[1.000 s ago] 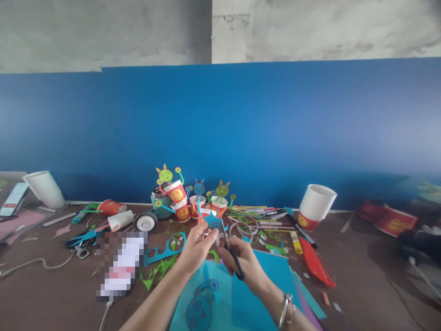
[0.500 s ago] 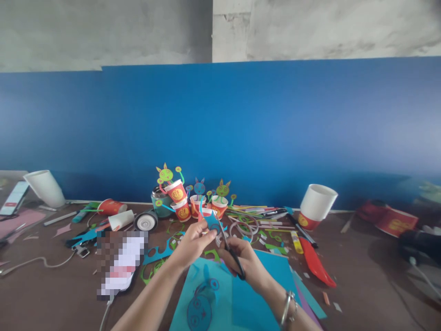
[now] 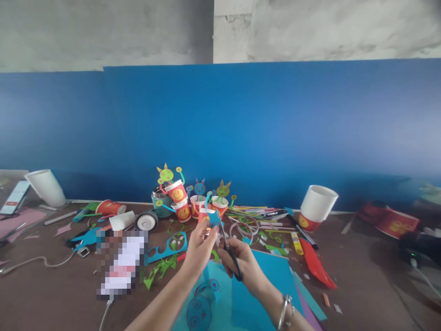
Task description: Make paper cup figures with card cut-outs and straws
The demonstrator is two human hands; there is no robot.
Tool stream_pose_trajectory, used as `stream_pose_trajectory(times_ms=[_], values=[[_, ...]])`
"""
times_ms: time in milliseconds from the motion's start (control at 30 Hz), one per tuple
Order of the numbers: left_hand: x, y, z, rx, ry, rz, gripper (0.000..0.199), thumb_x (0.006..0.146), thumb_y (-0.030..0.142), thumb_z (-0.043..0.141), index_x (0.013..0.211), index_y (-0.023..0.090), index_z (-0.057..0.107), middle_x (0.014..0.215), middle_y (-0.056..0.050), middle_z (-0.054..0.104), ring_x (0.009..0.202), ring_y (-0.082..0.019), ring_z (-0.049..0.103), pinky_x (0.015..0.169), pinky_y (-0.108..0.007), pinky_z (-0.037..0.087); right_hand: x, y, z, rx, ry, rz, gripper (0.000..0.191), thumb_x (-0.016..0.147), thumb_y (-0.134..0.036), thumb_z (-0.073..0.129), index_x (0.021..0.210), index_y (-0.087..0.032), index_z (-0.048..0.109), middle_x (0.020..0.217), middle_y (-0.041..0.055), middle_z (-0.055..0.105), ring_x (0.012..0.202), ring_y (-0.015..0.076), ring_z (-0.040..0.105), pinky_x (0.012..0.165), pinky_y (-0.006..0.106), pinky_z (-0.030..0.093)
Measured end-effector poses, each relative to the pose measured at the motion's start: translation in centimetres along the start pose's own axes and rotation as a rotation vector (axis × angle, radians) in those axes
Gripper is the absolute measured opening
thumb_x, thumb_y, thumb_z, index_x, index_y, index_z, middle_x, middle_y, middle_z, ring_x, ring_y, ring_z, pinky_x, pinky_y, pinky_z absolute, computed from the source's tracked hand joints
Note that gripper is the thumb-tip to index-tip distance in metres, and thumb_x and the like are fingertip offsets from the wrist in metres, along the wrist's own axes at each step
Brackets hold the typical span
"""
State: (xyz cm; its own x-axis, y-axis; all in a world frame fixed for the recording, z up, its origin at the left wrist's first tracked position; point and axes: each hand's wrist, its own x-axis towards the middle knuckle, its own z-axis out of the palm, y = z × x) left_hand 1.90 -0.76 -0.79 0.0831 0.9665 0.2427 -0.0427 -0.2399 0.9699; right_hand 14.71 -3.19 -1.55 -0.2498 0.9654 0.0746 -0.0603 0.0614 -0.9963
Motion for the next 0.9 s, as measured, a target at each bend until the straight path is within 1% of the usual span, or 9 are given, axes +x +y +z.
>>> stream_pose_trajectory(times_ms=[67,133,200,300,367,533,700,833,900], values=[[-0.1,-0.1,0.0,0.061,0.029,0.019,0.026,0.081,0.043,0.056,0.077,0.017,0.055,0.067,0.002,0.049,0.062,-0.011,0.047,0.059,-0.022,0.038,0.0,0.1,0.0,0.002,-0.002,0.015,0.031,0.068,-0.042,0.072,0.066,-0.017,0.053,0.039,-0.0081,0.046,0.035,0.0053,0.036,0.036,0.018,0.026],[0.0,0.1,-0.3,0.109,0.006,0.056,0.023,0.082,0.039,0.055,0.077,0.017,0.057,0.069,0.001,0.051,0.064,-0.013,0.048,0.061,-0.024,0.039,0.1,0.0,-0.1,0.005,-0.002,0.025,0.031,0.067,-0.042,0.073,0.067,-0.017,0.054,0.04,-0.0078,0.047,0.036,0.006,0.039,0.037,0.018,0.028],[0.2,0.4,-0.7,0.138,-0.028,0.103,0.021,0.081,0.036,0.055,0.076,0.017,0.058,0.076,-0.002,0.055,0.072,-0.015,0.051,0.067,-0.026,0.04,0.1,0.0,-0.2,0.001,-0.008,0.023,0.031,0.067,-0.041,0.073,0.068,-0.016,0.055,0.041,-0.0077,0.047,0.037,0.0062,0.04,0.038,0.018,0.029],[0.4,1.0,-1.1,0.157,-0.055,0.137,0.019,0.08,0.035,0.056,0.074,0.017,0.059,0.086,-0.005,0.058,0.086,-0.02,0.053,0.078,-0.03,0.04,0.2,-0.1,-0.2,0.003,-0.017,0.006,0.03,0.068,-0.04,0.073,0.066,-0.017,0.054,0.041,-0.0086,0.044,0.037,0.0053,0.037,0.038,0.018,0.028],[0.4,1.3,-1.3,0.156,-0.078,0.13,0.02,0.079,0.035,0.056,0.073,0.017,0.06,0.086,-0.006,0.058,0.088,-0.02,0.053,0.079,-0.03,0.04,0.1,-0.2,-0.2,0.011,-0.017,0.008,0.031,0.068,-0.04,0.073,0.064,-0.017,0.053,0.04,-0.0093,0.042,0.036,0.0047,0.034,0.037,0.018,0.026],[0.6,1.6,-1.7,0.133,-0.126,0.083,0.024,0.077,0.04,0.059,0.069,0.017,0.06,0.081,-0.004,0.055,0.082,-0.019,0.052,0.076,-0.029,0.042,0.1,-0.1,-0.3,0.004,-0.038,0.039,0.031,0.068,-0.041,0.072,0.064,-0.017,0.053,0.038,-0.0101,0.04,0.034,0.004,0.03,0.035,0.018,0.022],[0.9,1.7,-2.1,0.122,-0.11,0.03,0.029,0.072,0.044,0.066,0.065,0.016,0.06,0.085,-0.006,0.059,0.091,-0.022,0.053,0.081,-0.029,0.041,0.1,-0.3,-0.5,-0.032,-0.066,0.049,0.031,0.069,-0.041,0.071,0.064,-0.017,0.052,0.038,-0.0101,0.04,0.033,0.004,0.031,0.034,0.018,0.021],[1.0,1.7,-2.4,0.109,-0.155,0.001,0.028,0.069,0.043,0.068,0.068,0.016,0.061,0.093,-0.007,0.06,0.097,-0.024,0.053,0.083,-0.03,0.041,0.1,-0.7,-0.6,-0.071,-0.1,0.069,0.031,0.068,-0.042,0.072,0.064,-0.018,0.052,0.04,-0.0083,0.045,0.034,0.0054,0.036,0.034,0.019,0.024],[1.0,1.6,-2.5,0.126,-0.165,-0.018,0.027,0.069,0.042,0.068,0.067,0.016,0.06,0.095,-0.008,0.061,0.101,-0.026,0.052,0.085,-0.031,0.041,0.0,-0.9,-0.6,-0.078,-0.103,0.075,0.032,0.068,-0.042,0.071,0.063,-0.018,0.052,0.039,-0.0086,0.043,0.034,0.0051,0.035,0.035,0.018,0.024]])
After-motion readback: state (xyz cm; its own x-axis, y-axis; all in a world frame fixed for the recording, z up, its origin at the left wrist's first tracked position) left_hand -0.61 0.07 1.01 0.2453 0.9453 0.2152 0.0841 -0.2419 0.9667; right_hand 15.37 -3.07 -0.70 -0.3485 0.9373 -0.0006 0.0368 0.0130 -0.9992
